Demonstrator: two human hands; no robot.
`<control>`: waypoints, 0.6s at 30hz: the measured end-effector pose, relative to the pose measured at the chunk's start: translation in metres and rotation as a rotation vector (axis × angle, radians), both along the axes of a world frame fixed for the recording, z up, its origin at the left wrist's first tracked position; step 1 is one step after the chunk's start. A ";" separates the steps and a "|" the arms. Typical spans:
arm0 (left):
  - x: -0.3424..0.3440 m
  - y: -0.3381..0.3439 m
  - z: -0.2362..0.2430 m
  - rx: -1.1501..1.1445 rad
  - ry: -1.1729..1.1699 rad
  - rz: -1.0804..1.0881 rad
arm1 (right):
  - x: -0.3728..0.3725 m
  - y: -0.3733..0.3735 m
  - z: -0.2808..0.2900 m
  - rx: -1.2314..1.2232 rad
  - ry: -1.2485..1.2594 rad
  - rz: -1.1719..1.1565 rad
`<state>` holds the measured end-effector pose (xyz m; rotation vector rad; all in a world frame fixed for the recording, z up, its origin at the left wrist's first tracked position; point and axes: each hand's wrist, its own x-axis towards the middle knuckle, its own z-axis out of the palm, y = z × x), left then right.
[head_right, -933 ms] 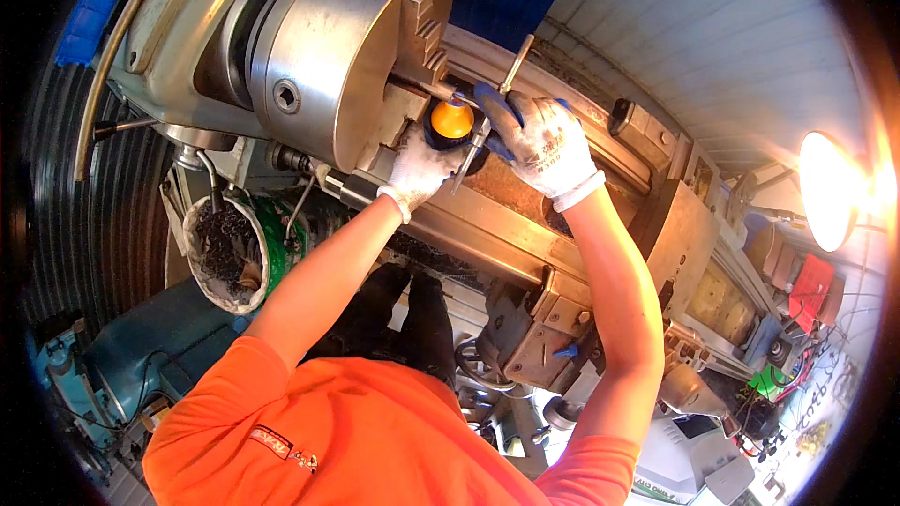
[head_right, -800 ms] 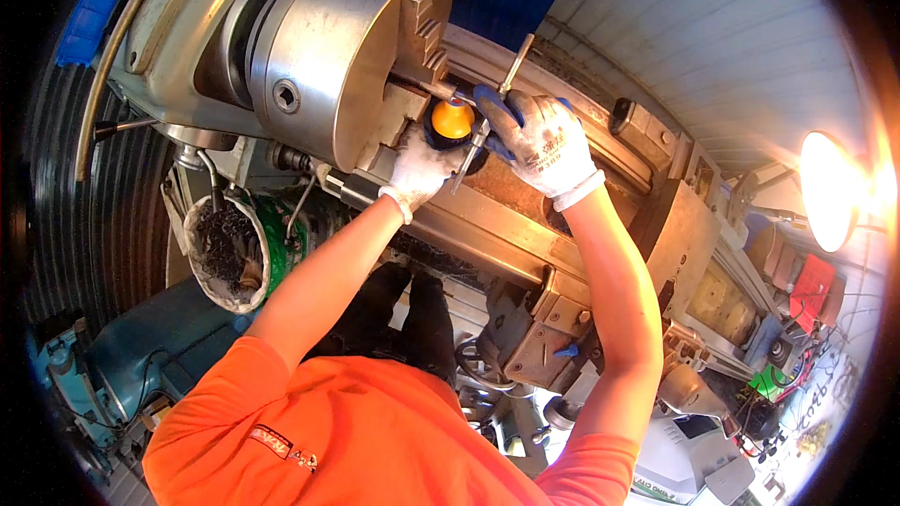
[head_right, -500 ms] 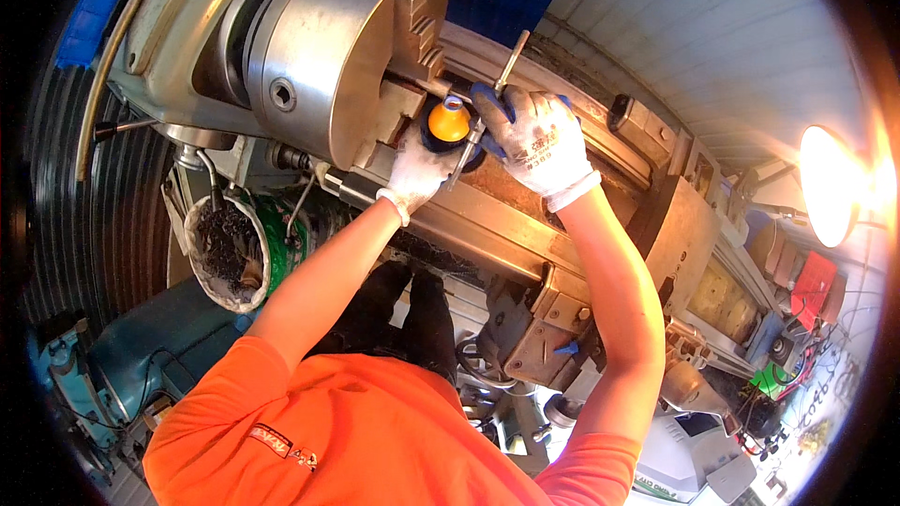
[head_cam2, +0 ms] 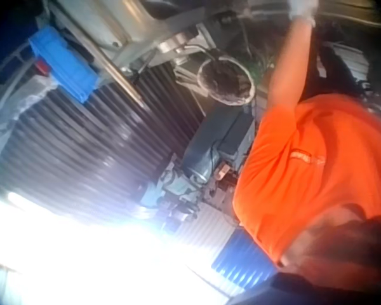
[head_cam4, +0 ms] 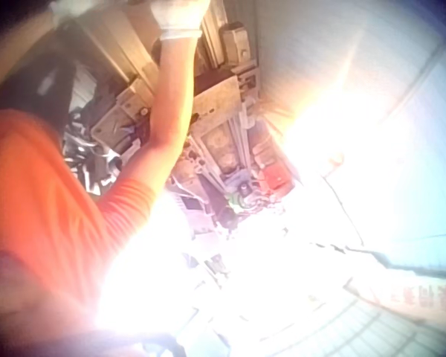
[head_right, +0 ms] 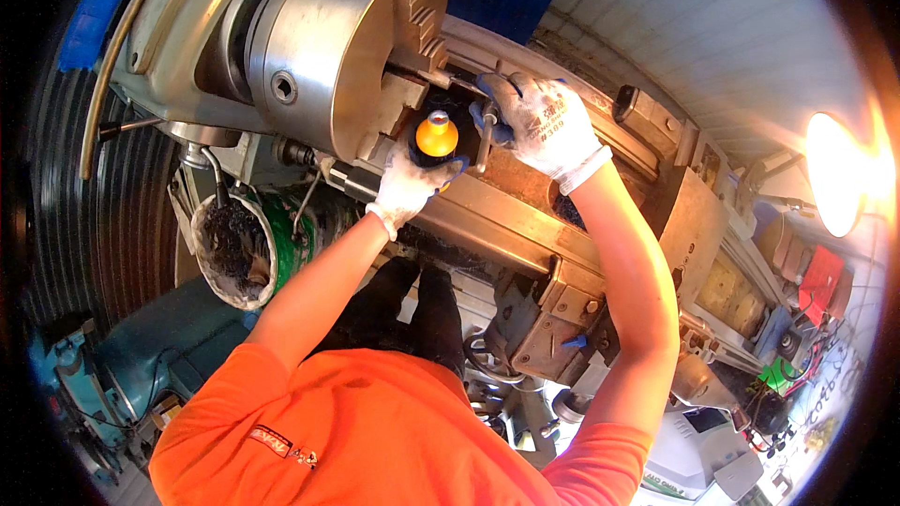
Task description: The person applies lubricant from a yellow bottle to the metal components of a lathe machine using a small brush. They then use a wrench to tighten bolts on the machine's chuck and bed. The person wears gloves and an orange shirt while working in a workshop environment.
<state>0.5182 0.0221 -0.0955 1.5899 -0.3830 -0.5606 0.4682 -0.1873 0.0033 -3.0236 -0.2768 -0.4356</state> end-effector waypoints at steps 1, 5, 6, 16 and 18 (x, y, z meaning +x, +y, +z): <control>-0.004 0.005 0.005 0.016 -0.015 -0.007 | -0.002 0.000 -0.001 0.048 0.079 -0.034; -0.016 0.016 0.014 -0.059 0.048 -0.031 | -0.007 0.000 0.000 0.198 0.205 -0.080; -0.018 0.019 0.017 -0.092 0.071 -0.043 | -0.008 0.001 0.003 0.237 0.220 -0.094; -0.042 0.079 0.038 0.058 -0.079 -0.075 | -0.017 0.060 0.000 1.149 0.183 -0.493; -0.048 0.104 0.041 0.094 -0.090 -0.100 | -0.018 0.073 -0.030 1.140 0.039 -0.554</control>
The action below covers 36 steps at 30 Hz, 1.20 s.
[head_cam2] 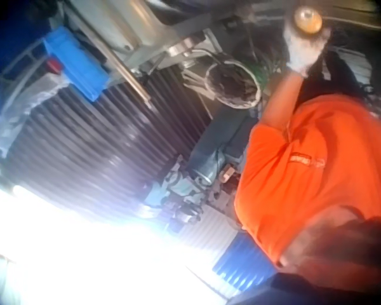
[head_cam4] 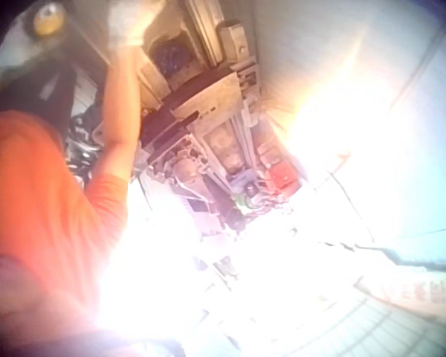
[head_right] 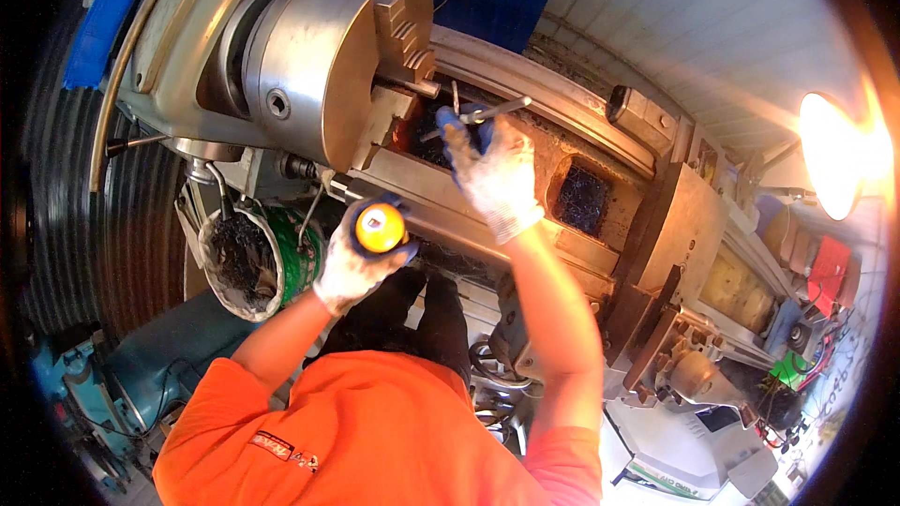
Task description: The person applies lubricant from a yellow bottle to the metal components of a lathe machine using a small brush. They then use a wrench to tighten bolts on the machine's chuck and bed. The person wears gloves and an orange shirt while working in a workshop environment.
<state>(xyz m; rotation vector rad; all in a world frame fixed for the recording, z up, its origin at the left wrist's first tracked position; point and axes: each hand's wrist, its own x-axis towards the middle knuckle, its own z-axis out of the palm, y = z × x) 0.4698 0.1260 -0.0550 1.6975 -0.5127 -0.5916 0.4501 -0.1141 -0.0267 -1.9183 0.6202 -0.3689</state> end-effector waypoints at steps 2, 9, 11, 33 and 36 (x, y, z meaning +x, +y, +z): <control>-0.002 0.020 0.011 0.099 -0.041 -0.046 | 0.007 0.021 -0.026 0.058 -0.294 -0.127; -0.009 0.071 0.005 0.107 0.098 0.043 | 0.015 0.051 -0.006 -0.341 -0.079 -0.205; -0.007 0.072 0.007 0.108 0.123 0.049 | 0.018 0.055 -0.008 -0.325 -0.108 -0.193; -0.003 0.072 0.006 0.064 0.224 0.027 | 0.013 0.049 0.007 -0.665 0.108 -0.069; -0.004 0.073 0.003 0.058 0.210 0.006 | 0.008 0.032 0.012 -0.717 0.107 -0.007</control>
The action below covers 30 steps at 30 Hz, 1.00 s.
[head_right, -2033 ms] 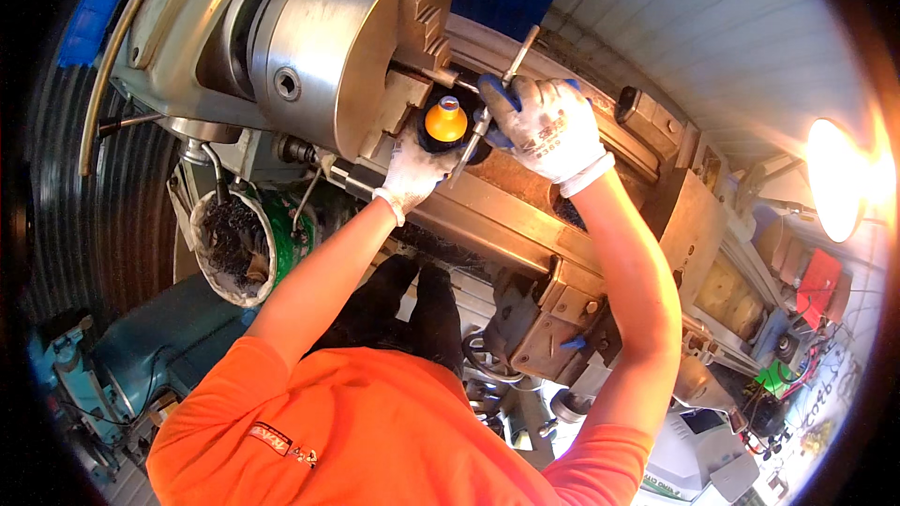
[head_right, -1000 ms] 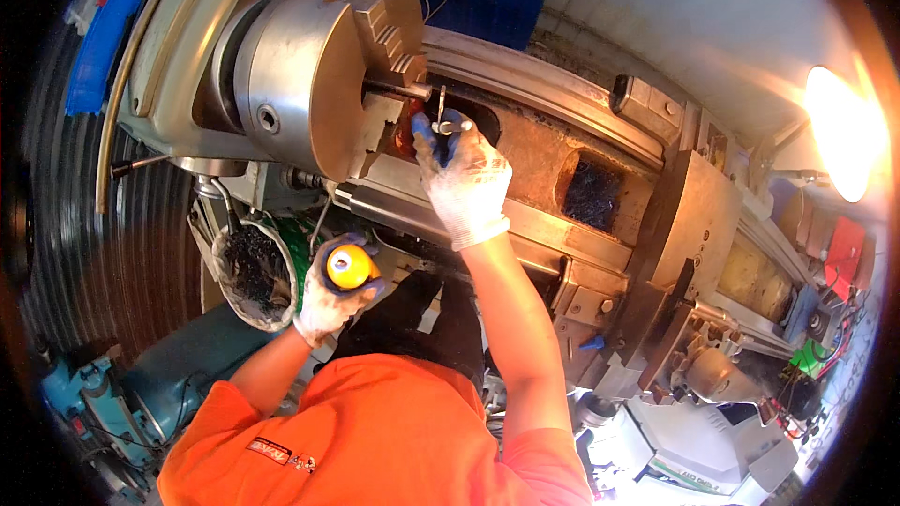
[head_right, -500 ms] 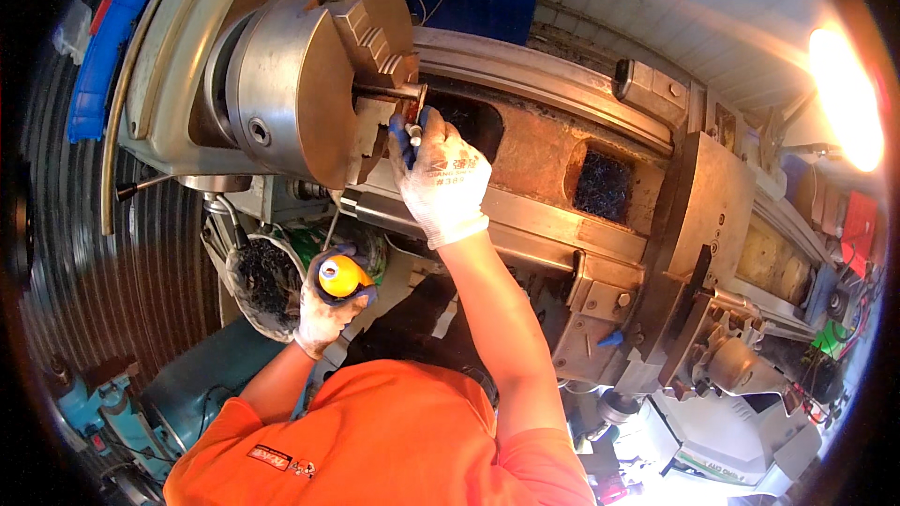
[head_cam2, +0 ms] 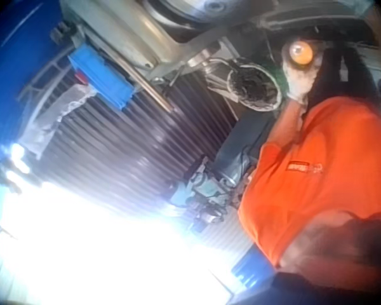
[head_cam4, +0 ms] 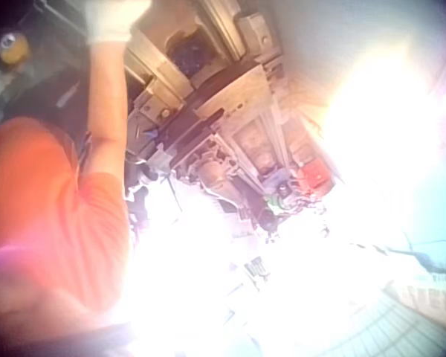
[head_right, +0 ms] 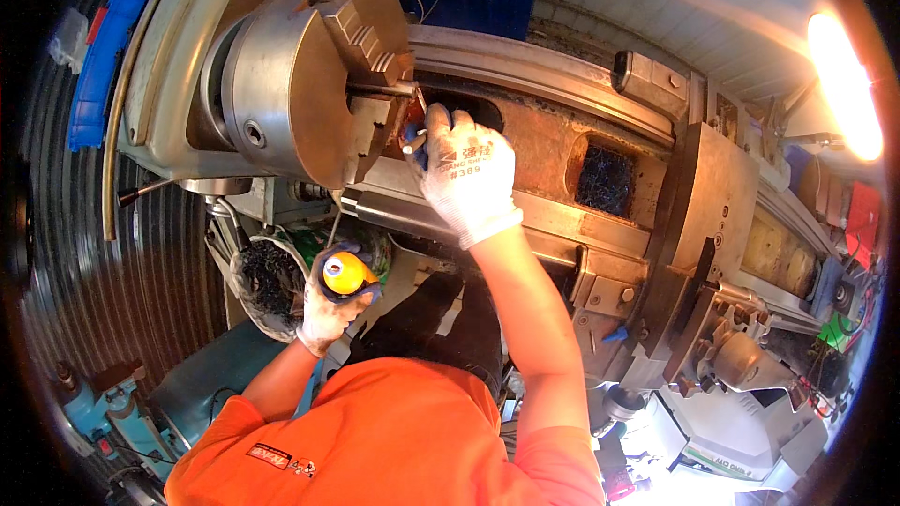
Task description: The person applies lubricant from a yellow bottle to the metal components of a lathe machine using a small brush. They then use a wrench to tighten bolts on the machine's chuck and bed. The person wears gloves and an orange shirt while working in a workshop environment.
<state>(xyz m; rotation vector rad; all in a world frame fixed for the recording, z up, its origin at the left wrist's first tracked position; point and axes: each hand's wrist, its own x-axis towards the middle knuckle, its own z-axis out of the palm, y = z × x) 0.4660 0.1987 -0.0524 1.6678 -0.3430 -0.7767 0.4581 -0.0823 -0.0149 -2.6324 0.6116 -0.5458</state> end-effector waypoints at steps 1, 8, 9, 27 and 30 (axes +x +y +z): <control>0.000 0.000 -0.001 -0.008 0.002 -0.002 | -0.002 -0.005 0.001 -0.008 0.039 0.023; -0.006 -0.004 -0.007 -0.062 0.165 0.089 | -0.003 -0.034 0.023 -0.197 0.169 0.190; -0.005 -0.004 -0.007 -0.033 0.138 0.075 | -0.003 -0.037 0.022 -0.194 0.171 0.210; -0.006 -0.015 -0.001 0.060 -0.083 -0.013 | -0.004 -0.074 -0.013 0.167 -0.158 0.327; -0.008 -0.018 -0.004 0.007 -0.007 0.008 | 0.003 -0.074 -0.006 0.418 -0.154 0.289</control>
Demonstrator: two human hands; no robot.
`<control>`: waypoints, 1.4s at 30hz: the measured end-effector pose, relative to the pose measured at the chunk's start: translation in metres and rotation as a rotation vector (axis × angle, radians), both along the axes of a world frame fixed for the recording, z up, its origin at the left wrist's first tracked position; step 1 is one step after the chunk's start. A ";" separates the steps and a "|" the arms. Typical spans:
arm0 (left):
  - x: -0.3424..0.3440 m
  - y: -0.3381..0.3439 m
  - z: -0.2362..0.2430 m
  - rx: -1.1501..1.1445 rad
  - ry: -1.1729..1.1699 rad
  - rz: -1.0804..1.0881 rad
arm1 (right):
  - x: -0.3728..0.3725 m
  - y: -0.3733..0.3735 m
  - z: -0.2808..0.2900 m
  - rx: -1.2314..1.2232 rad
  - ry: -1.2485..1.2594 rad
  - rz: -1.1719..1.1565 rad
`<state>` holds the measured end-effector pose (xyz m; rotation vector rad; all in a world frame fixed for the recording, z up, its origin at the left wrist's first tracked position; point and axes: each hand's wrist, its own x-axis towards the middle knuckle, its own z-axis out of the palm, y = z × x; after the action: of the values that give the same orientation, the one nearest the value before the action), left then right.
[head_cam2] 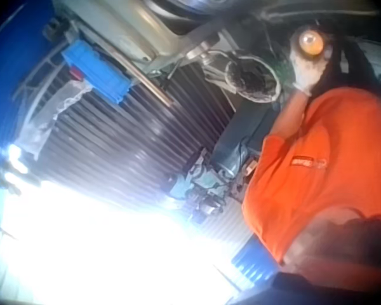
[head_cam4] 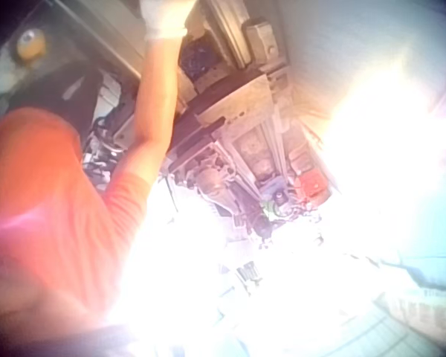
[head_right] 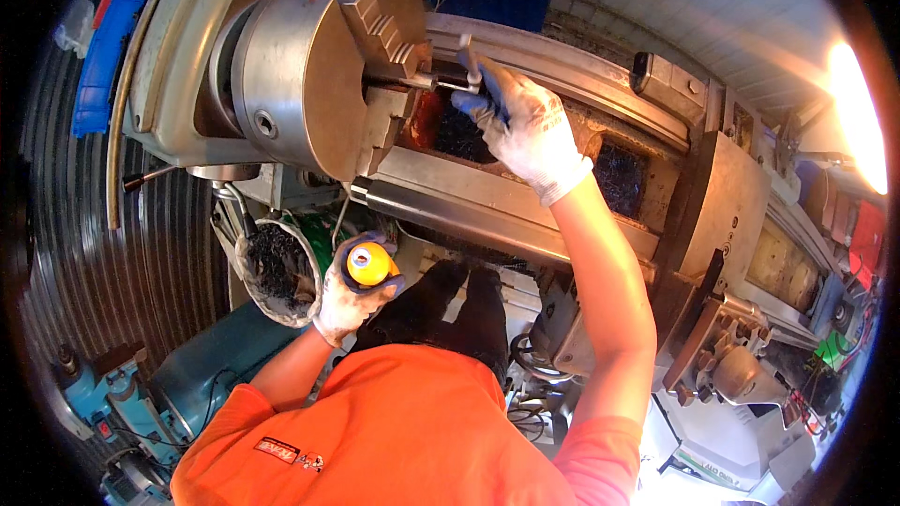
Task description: The person applies lubricant from a yellow bottle to the metal components of a lathe machine using a small brush. They then use a wrench to tighten bolts on the machine's chuck and bed. The person wears gloves and an orange shirt while working in a workshop environment.
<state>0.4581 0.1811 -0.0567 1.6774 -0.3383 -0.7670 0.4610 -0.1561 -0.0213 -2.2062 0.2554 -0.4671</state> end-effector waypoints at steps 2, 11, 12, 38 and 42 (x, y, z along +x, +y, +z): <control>-0.001 -0.002 0.001 -0.047 0.054 0.035 | 0.006 0.000 0.003 0.145 0.104 -0.027; 0.005 0.001 0.006 0.086 -0.068 -0.043 | 0.013 0.017 0.007 0.492 0.107 -0.293; 0.004 0.001 0.003 0.070 -0.060 -0.026 | 0.013 0.025 0.012 0.534 0.070 -0.293; 0.007 0.005 -0.005 0.015 -0.105 -0.056 | 0.004 -0.027 0.004 -0.496 0.034 0.133; 0.010 0.002 -0.001 0.003 -0.144 -0.014 | 0.003 -0.028 -0.006 -0.574 -0.069 0.128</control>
<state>0.4677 0.1835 -0.0573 1.7391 -0.4501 -0.6587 0.4643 -0.1837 -0.0272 -2.7343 -0.0716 -0.5990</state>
